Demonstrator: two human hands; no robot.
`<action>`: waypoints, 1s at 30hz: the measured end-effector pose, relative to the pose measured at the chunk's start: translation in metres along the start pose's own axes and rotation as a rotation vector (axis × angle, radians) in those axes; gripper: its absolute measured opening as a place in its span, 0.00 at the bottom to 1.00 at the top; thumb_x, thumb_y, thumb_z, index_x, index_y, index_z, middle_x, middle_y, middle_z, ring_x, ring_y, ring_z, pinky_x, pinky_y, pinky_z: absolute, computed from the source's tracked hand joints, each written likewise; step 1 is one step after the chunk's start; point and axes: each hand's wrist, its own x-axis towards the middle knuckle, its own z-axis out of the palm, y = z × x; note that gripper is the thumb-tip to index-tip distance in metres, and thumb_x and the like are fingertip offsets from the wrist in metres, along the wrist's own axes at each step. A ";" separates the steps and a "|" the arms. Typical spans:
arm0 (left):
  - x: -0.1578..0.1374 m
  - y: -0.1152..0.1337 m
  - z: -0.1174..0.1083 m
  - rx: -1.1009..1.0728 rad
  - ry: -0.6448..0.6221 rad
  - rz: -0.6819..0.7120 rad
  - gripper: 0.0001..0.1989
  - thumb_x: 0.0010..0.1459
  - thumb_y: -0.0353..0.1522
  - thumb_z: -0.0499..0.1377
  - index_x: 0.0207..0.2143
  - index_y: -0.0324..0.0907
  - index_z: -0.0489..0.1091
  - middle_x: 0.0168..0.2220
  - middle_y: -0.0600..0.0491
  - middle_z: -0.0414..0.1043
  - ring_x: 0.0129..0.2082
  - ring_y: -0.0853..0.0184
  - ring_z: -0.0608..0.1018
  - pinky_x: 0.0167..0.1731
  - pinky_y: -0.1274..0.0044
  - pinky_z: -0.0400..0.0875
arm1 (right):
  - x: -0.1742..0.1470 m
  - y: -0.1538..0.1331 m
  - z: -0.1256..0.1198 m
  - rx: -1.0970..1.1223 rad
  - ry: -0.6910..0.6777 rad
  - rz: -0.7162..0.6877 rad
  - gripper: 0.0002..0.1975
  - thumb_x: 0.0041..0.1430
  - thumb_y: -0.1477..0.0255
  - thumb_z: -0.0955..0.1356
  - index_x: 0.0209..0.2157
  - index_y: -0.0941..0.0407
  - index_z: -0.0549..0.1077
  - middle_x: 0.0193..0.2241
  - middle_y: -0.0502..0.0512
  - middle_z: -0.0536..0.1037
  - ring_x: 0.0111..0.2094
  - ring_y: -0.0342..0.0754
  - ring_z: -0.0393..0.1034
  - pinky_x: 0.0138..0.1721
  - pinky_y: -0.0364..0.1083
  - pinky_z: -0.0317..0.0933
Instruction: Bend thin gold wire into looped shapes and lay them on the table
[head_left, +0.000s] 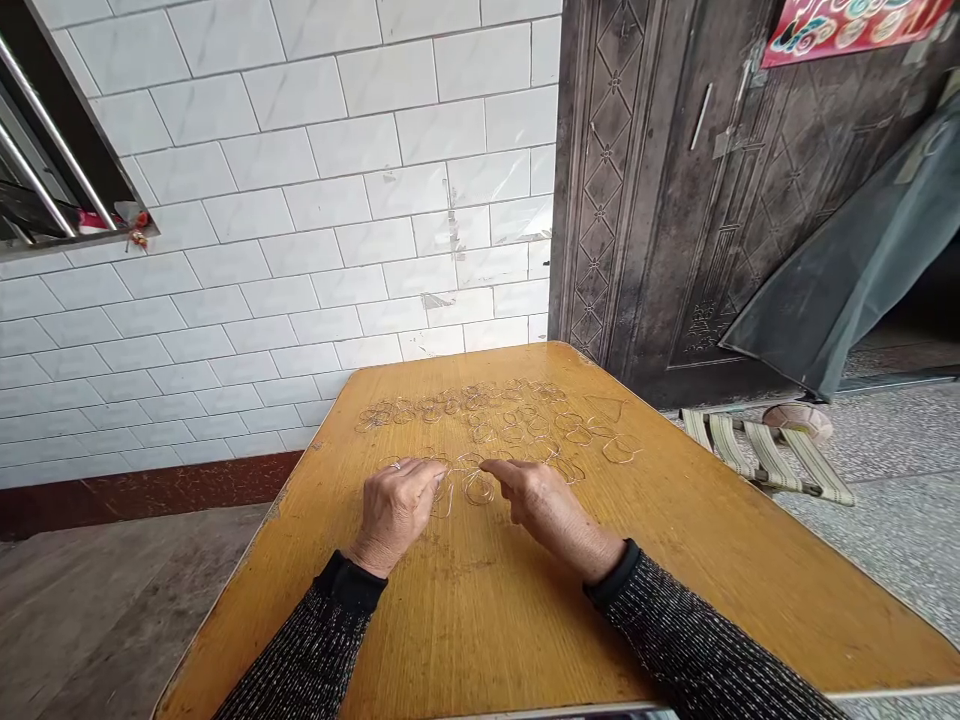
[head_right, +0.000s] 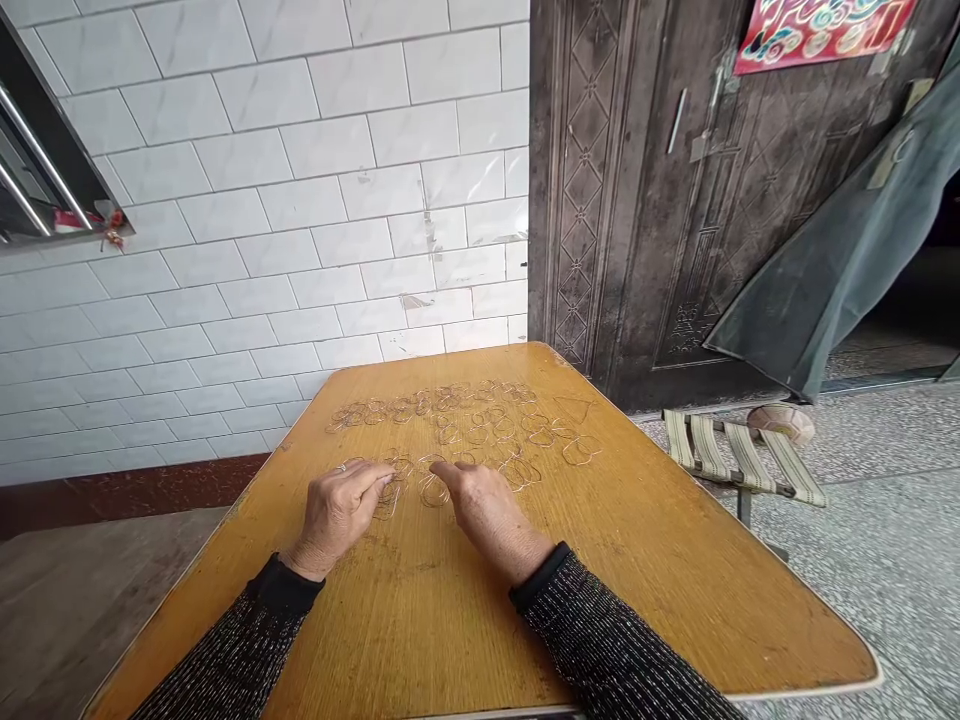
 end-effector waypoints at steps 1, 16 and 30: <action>0.000 0.000 -0.001 0.003 0.001 -0.002 0.09 0.56 0.28 0.51 0.33 0.42 0.72 0.27 0.51 0.75 0.28 0.69 0.75 0.28 0.80 0.66 | 0.000 0.000 0.000 0.011 0.010 -0.007 0.20 0.52 0.85 0.59 0.44 0.57 0.70 0.23 0.52 0.74 0.21 0.40 0.65 0.23 0.38 0.51; -0.001 -0.007 -0.001 0.037 0.017 -0.007 0.09 0.57 0.28 0.51 0.33 0.41 0.71 0.28 0.51 0.76 0.28 0.69 0.76 0.29 0.79 0.67 | 0.001 0.005 -0.005 0.034 -0.007 0.011 0.19 0.50 0.86 0.59 0.42 0.58 0.69 0.23 0.51 0.73 0.20 0.38 0.64 0.23 0.37 0.50; 0.001 -0.012 -0.004 0.052 0.052 -0.029 0.08 0.57 0.28 0.52 0.33 0.41 0.71 0.28 0.52 0.76 0.27 0.69 0.75 0.27 0.80 0.66 | 0.000 0.012 0.000 -0.199 -0.064 -0.139 0.21 0.54 0.85 0.58 0.51 0.61 0.61 0.33 0.59 0.76 0.28 0.44 0.70 0.26 0.40 0.55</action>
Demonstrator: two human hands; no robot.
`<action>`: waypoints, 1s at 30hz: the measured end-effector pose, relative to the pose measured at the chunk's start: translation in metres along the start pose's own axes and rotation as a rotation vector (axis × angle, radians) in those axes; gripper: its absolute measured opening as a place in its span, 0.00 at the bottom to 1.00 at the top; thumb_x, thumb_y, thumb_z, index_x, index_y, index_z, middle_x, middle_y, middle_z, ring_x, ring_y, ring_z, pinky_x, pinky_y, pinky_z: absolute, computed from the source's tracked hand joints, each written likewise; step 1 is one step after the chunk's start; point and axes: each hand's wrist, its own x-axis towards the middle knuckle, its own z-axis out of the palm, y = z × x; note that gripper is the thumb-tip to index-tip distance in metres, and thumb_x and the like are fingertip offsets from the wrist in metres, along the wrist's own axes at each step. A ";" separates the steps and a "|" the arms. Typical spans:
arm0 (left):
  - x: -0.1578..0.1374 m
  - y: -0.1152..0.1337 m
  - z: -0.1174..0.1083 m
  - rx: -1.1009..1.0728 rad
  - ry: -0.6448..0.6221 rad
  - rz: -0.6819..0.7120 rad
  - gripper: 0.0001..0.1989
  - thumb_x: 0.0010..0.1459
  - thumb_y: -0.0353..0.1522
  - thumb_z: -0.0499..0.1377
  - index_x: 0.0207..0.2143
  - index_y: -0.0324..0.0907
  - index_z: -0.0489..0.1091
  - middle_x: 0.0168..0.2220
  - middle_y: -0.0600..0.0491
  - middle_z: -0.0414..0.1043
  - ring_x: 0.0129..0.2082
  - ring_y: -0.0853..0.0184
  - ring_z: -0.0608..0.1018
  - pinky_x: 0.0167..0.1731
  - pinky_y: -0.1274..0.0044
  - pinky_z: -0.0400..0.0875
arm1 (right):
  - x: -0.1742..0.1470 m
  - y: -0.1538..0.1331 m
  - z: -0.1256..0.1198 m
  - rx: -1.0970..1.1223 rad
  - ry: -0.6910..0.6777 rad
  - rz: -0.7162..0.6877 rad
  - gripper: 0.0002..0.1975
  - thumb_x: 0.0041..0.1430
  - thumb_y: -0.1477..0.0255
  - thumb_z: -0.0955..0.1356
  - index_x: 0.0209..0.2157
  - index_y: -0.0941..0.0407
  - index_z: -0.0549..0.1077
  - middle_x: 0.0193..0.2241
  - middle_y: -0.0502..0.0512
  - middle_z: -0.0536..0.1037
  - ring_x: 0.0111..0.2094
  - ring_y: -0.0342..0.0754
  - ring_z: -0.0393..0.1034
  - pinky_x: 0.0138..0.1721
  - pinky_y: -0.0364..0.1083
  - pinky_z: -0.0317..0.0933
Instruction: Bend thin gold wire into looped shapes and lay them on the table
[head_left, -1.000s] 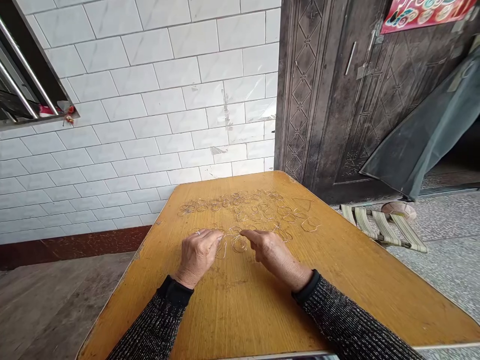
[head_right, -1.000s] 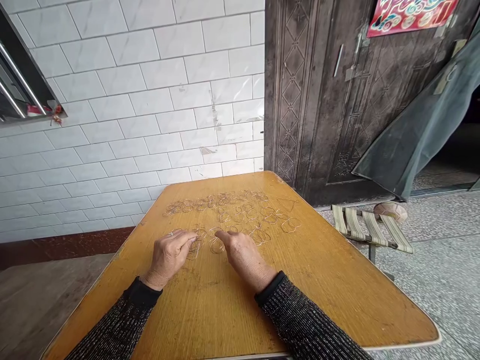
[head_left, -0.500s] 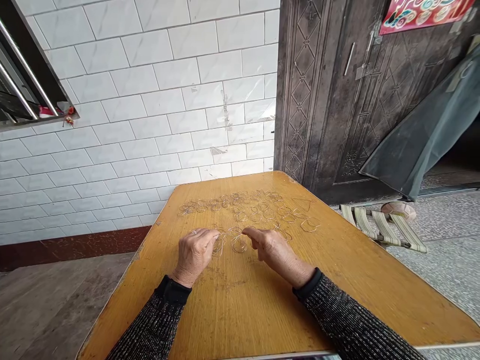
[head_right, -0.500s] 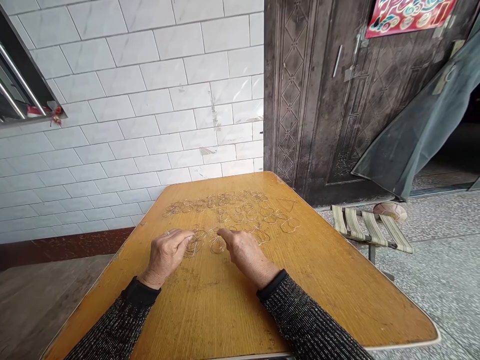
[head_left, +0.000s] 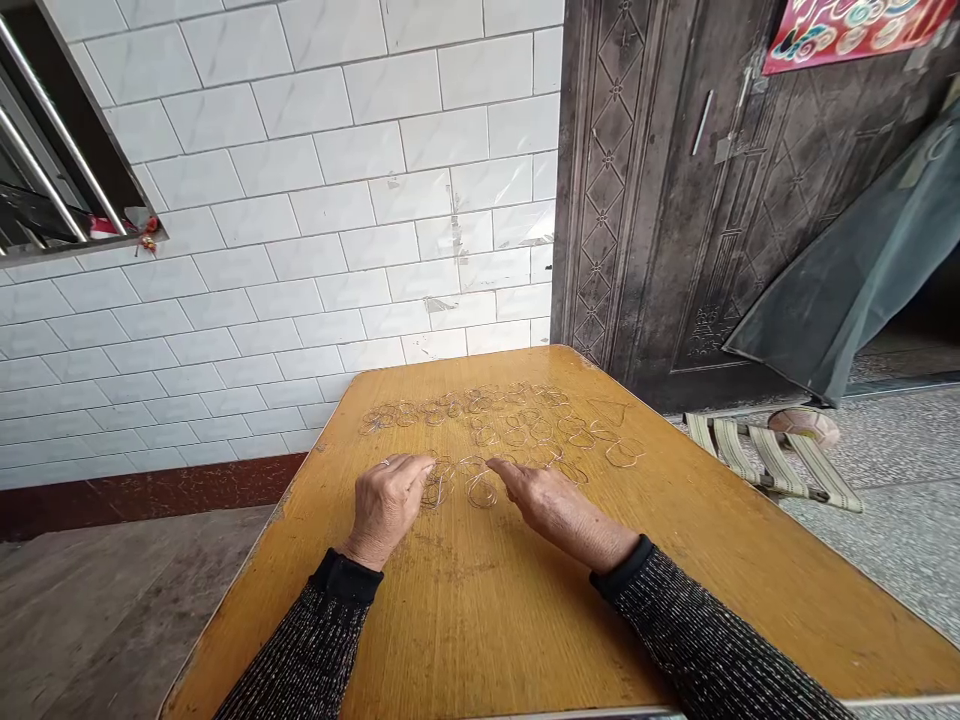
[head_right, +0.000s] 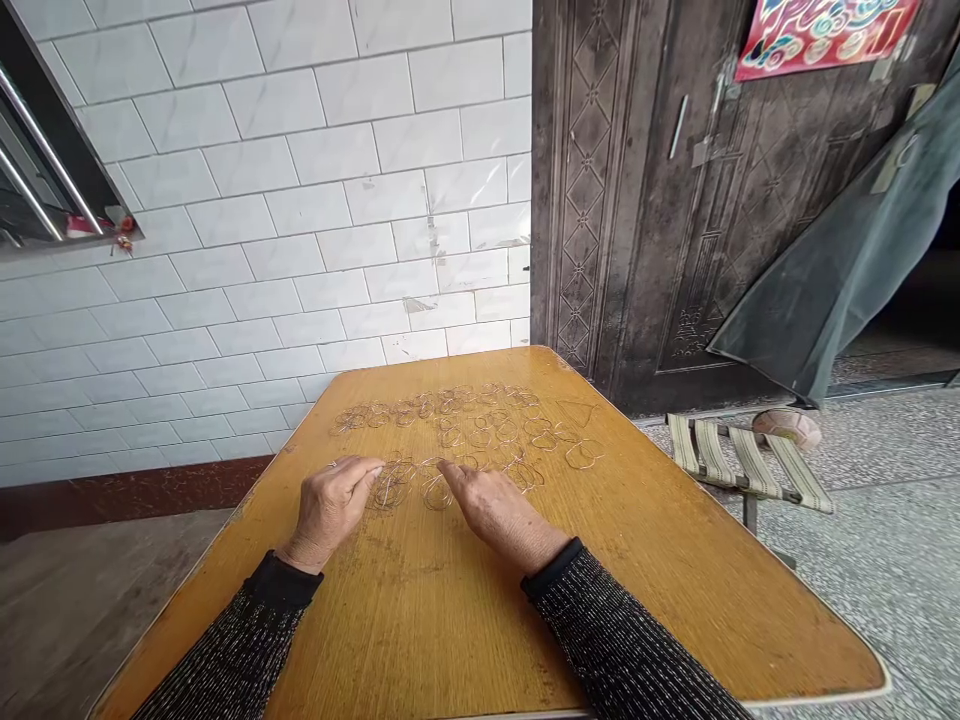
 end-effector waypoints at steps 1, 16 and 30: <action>0.000 0.000 0.000 -0.006 0.000 0.002 0.08 0.57 0.28 0.52 0.33 0.41 0.71 0.28 0.52 0.76 0.27 0.69 0.76 0.27 0.80 0.66 | 0.000 0.000 -0.001 0.013 -0.002 0.009 0.22 0.54 0.85 0.58 0.51 0.61 0.61 0.31 0.58 0.76 0.27 0.44 0.70 0.25 0.40 0.54; 0.001 -0.002 0.001 -0.056 0.014 -0.007 0.07 0.56 0.28 0.53 0.33 0.41 0.71 0.29 0.52 0.76 0.27 0.69 0.76 0.27 0.80 0.67 | 0.001 0.001 -0.005 0.220 0.025 0.099 0.22 0.45 0.90 0.58 0.42 0.62 0.64 0.24 0.51 0.70 0.21 0.39 0.62 0.24 0.38 0.53; 0.000 -0.008 0.002 -0.049 0.008 -0.082 0.08 0.57 0.30 0.52 0.32 0.42 0.72 0.30 0.52 0.77 0.29 0.69 0.77 0.28 0.80 0.67 | 0.000 0.009 -0.001 0.228 0.057 0.097 0.23 0.46 0.90 0.57 0.45 0.62 0.65 0.26 0.54 0.73 0.21 0.39 0.64 0.24 0.38 0.55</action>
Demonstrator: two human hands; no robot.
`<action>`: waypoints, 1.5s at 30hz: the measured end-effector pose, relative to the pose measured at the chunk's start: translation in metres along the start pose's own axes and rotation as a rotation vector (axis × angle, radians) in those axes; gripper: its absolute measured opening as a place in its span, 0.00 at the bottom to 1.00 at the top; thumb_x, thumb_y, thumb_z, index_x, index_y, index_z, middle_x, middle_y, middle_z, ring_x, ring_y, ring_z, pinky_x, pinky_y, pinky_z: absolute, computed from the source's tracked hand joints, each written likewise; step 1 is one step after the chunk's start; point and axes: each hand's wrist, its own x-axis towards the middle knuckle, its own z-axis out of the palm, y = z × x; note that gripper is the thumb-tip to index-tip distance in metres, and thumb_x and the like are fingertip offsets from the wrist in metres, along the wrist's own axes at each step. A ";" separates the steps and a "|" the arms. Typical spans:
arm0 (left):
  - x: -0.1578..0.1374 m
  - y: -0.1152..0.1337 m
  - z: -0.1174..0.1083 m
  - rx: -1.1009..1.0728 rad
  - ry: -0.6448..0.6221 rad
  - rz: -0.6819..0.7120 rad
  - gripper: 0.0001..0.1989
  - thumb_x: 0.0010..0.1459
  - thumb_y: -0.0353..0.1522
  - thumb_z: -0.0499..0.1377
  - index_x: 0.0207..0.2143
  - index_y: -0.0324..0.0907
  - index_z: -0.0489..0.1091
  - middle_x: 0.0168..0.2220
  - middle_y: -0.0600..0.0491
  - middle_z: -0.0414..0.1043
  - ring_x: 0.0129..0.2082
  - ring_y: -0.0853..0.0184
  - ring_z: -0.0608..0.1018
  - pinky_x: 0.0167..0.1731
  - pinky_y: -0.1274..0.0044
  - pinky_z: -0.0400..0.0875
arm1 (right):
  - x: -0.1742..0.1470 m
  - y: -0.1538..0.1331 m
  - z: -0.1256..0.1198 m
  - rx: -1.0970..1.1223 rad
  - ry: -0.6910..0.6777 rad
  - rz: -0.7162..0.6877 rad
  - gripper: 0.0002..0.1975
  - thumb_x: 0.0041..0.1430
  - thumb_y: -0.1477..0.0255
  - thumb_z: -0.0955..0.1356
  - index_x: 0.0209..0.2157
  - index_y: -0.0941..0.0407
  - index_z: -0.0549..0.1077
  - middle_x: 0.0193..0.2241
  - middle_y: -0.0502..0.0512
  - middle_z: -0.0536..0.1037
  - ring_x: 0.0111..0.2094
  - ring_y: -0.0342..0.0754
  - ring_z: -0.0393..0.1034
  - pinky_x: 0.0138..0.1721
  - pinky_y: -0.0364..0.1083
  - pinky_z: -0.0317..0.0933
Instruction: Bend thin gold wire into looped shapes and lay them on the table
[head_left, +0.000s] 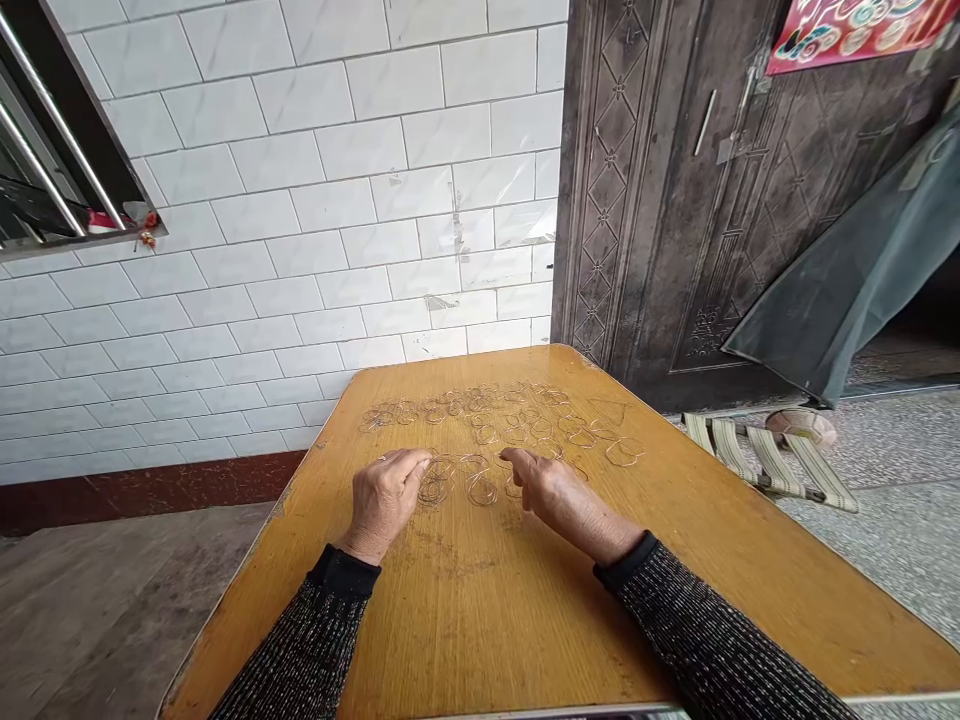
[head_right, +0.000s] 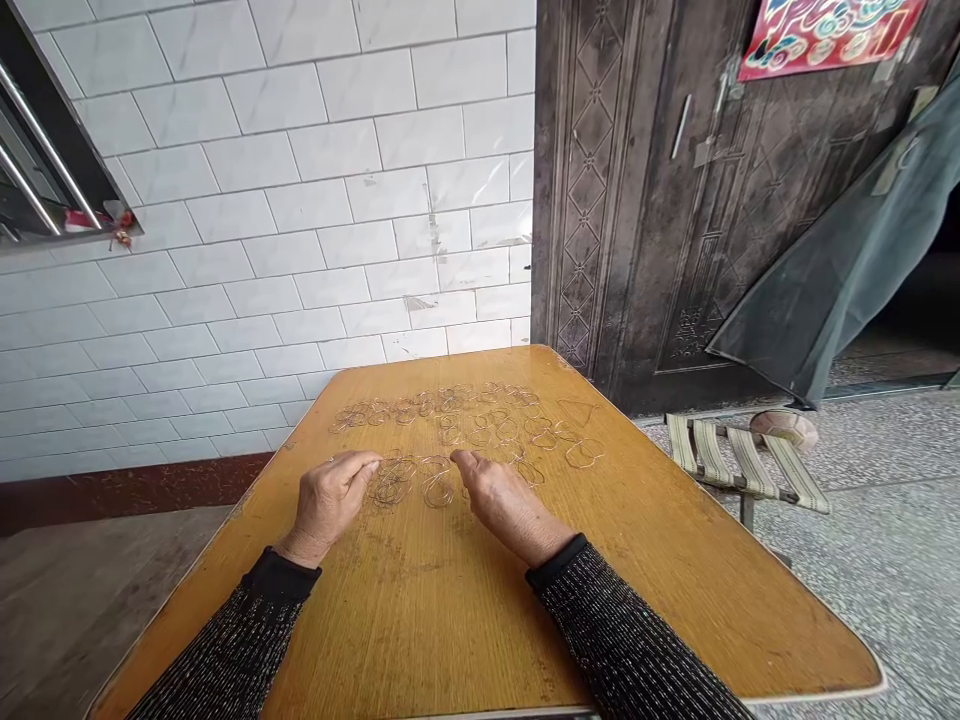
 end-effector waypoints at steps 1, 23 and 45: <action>0.000 0.000 0.001 -0.007 -0.003 -0.004 0.08 0.57 0.30 0.52 0.33 0.42 0.72 0.30 0.52 0.77 0.30 0.68 0.77 0.29 0.80 0.67 | 0.000 0.001 0.001 0.003 0.010 0.017 0.24 0.45 0.90 0.57 0.44 0.62 0.65 0.26 0.54 0.73 0.21 0.39 0.64 0.24 0.38 0.55; -0.006 0.035 0.010 -0.578 -0.398 -0.114 0.07 0.54 0.28 0.54 0.31 0.39 0.72 0.25 0.54 0.73 0.25 0.72 0.72 0.27 0.80 0.65 | 0.002 -0.017 0.014 1.146 -0.289 0.209 0.12 0.47 0.64 0.68 0.27 0.60 0.70 0.18 0.46 0.71 0.11 0.33 0.55 0.12 0.35 0.48; -0.005 0.045 0.005 -0.104 -0.167 0.157 0.07 0.55 0.27 0.52 0.27 0.41 0.68 0.25 0.54 0.70 0.26 0.70 0.69 0.31 0.77 0.63 | 0.004 -0.030 0.014 1.451 -0.115 0.350 0.17 0.42 0.60 0.71 0.22 0.60 0.66 0.18 0.47 0.72 0.15 0.36 0.66 0.15 0.35 0.58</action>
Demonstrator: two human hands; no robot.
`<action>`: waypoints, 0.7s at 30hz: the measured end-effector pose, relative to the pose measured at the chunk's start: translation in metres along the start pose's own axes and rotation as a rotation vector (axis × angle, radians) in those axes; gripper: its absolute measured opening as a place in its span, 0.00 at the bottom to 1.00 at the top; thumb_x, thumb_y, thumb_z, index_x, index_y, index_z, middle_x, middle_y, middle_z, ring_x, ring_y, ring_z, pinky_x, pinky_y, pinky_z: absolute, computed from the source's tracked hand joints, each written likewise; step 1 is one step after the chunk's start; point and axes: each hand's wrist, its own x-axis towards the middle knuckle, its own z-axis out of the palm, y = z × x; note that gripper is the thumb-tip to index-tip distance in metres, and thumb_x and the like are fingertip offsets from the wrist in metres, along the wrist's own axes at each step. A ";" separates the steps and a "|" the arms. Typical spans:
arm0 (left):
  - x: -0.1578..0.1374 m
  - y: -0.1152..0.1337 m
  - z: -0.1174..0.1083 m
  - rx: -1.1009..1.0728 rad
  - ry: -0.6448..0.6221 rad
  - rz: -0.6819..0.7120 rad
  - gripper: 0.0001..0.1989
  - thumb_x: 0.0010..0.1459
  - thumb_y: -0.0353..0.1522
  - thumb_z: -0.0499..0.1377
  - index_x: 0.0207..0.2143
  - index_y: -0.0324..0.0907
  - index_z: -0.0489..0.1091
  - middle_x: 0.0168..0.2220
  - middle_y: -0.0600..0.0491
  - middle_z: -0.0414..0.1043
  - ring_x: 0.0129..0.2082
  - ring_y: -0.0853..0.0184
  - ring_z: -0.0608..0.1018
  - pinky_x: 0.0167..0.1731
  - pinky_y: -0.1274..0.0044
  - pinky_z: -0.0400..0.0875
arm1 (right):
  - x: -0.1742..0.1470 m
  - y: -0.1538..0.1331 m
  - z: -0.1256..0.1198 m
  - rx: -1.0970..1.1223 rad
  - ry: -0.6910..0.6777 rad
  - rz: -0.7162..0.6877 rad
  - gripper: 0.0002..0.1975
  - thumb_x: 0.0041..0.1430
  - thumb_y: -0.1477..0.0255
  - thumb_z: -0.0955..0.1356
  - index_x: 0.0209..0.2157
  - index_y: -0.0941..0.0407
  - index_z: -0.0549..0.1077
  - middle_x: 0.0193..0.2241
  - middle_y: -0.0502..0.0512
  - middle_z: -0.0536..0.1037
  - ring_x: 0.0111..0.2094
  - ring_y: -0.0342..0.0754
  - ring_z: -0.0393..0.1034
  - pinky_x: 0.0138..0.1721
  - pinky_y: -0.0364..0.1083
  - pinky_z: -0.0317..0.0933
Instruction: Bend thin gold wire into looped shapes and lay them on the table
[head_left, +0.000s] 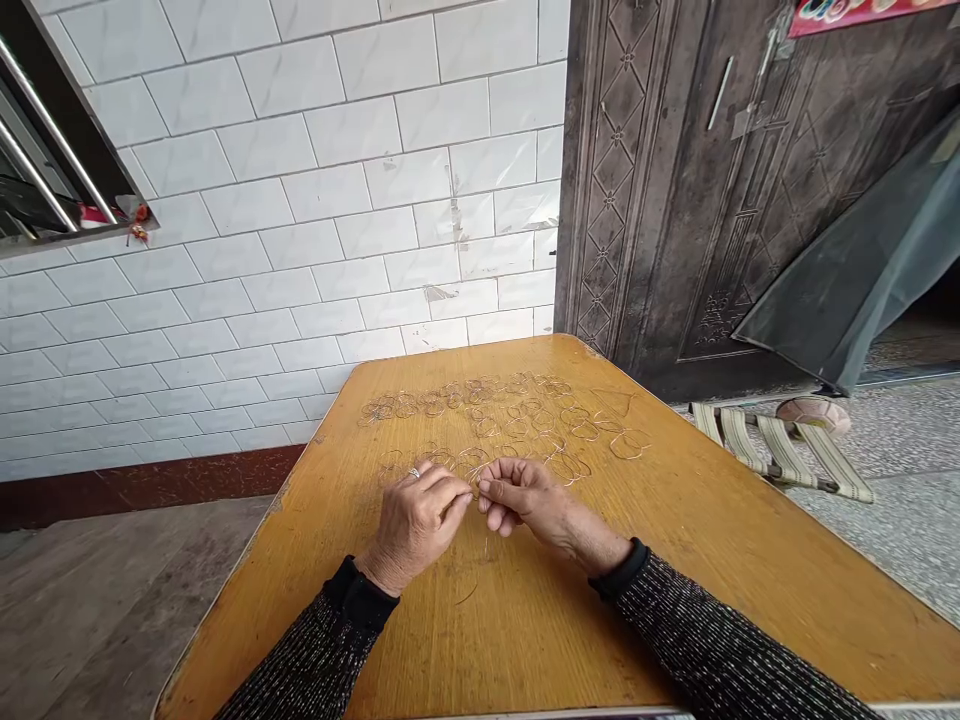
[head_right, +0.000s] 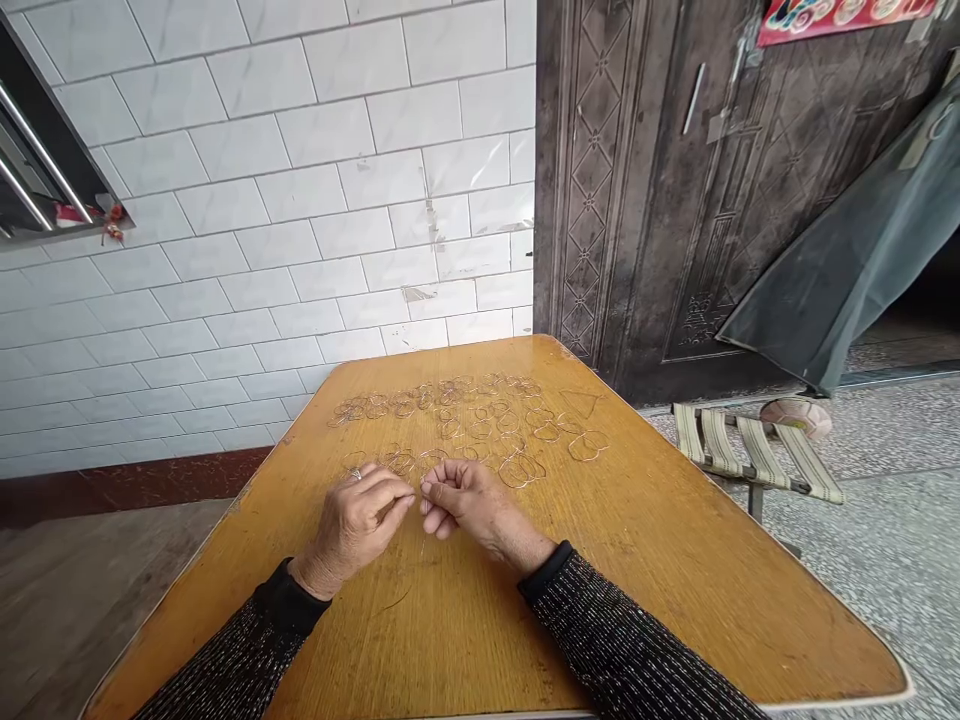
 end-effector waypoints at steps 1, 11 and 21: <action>0.000 0.001 0.001 -0.008 0.008 -0.037 0.07 0.54 0.27 0.53 0.25 0.41 0.68 0.24 0.54 0.69 0.25 0.70 0.69 0.29 0.78 0.63 | 0.000 0.000 0.001 0.001 -0.004 -0.002 0.18 0.41 0.60 0.71 0.23 0.60 0.66 0.19 0.47 0.72 0.16 0.36 0.66 0.15 0.35 0.58; 0.001 0.008 0.005 -0.120 0.089 -0.220 0.09 0.49 0.27 0.54 0.18 0.41 0.60 0.18 0.56 0.64 0.21 0.72 0.66 0.23 0.81 0.59 | 0.001 0.004 0.006 0.008 0.013 -0.003 0.19 0.40 0.60 0.72 0.26 0.59 0.66 0.16 0.47 0.72 0.16 0.38 0.68 0.18 0.37 0.60; 0.004 0.015 0.005 -0.209 0.117 -0.371 0.10 0.46 0.27 0.53 0.14 0.41 0.56 0.15 0.58 0.58 0.16 0.75 0.62 0.18 0.82 0.56 | 0.002 0.007 0.010 -0.003 0.027 -0.038 0.18 0.40 0.60 0.72 0.26 0.58 0.66 0.14 0.46 0.72 0.16 0.39 0.67 0.19 0.39 0.61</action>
